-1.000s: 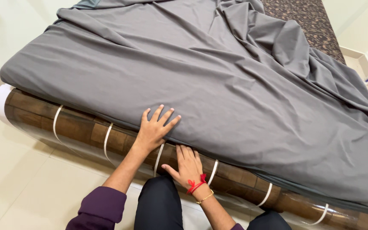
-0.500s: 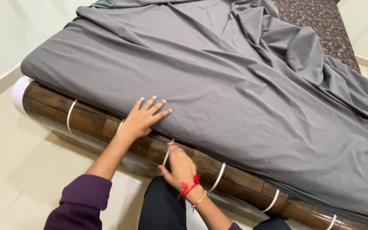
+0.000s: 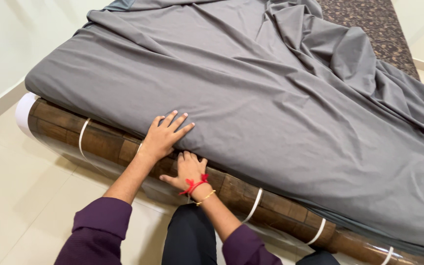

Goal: The person spreads and smooths a bedsheet over a mattress, tucking the edges under the mattress along one side of the bed.

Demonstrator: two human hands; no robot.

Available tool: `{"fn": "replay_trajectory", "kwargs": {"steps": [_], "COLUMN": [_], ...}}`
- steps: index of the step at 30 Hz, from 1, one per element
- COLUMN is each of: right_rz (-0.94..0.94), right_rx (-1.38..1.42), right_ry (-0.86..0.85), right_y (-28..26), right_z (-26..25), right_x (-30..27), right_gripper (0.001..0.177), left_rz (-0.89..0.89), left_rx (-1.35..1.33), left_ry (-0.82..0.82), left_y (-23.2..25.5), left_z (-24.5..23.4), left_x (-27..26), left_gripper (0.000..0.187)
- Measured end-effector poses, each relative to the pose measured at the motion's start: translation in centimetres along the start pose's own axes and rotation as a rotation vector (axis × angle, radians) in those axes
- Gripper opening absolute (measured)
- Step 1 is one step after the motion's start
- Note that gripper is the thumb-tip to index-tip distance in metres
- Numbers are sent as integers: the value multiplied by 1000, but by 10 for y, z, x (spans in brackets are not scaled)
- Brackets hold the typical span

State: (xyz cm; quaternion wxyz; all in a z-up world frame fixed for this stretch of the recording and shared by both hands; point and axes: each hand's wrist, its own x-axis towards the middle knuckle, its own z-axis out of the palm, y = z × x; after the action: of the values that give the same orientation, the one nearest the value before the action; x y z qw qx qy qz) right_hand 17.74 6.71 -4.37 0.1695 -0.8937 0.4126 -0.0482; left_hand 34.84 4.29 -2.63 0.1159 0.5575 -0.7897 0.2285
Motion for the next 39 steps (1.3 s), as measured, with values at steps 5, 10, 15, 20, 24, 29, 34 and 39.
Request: {"fn": "replay_trajectory", "kwargs": {"steps": [5,10,15,20,24,29,34,39], "right_rz": [-87,226,503,589,588,592,668,57], "right_rx": [338,-251,-255,-172,-159,-171,-331,-376], "right_ry": [158,176,55,78,91,93,64,208], "right_y": [57,148,251,307,318,324,308,207], "right_z": [-38,-108,-157,-177,-175,-172,-166,-127], "right_x": [-56,-83,-115,-117,-111,-112,-91,-36], "right_gripper": [75,76,82,83,84,84,76,70], "left_rz": [-122,-232,-258,-285,-284,-278,-338,-525], "left_rx": [-283,-357,-323,-284,-251,-259,-403,-259], "left_ry": [-382,-370,-386,-405,-408,-322,-155,-152], "left_y": [-4,24,57,60,61,63,62,24], "left_z": [-25,-9,10,7,5,11,39,39], "left_x": [29,64,105,117,116,112,91,59], "left_gripper": [97,83,88,92,92,89,61,57]}}
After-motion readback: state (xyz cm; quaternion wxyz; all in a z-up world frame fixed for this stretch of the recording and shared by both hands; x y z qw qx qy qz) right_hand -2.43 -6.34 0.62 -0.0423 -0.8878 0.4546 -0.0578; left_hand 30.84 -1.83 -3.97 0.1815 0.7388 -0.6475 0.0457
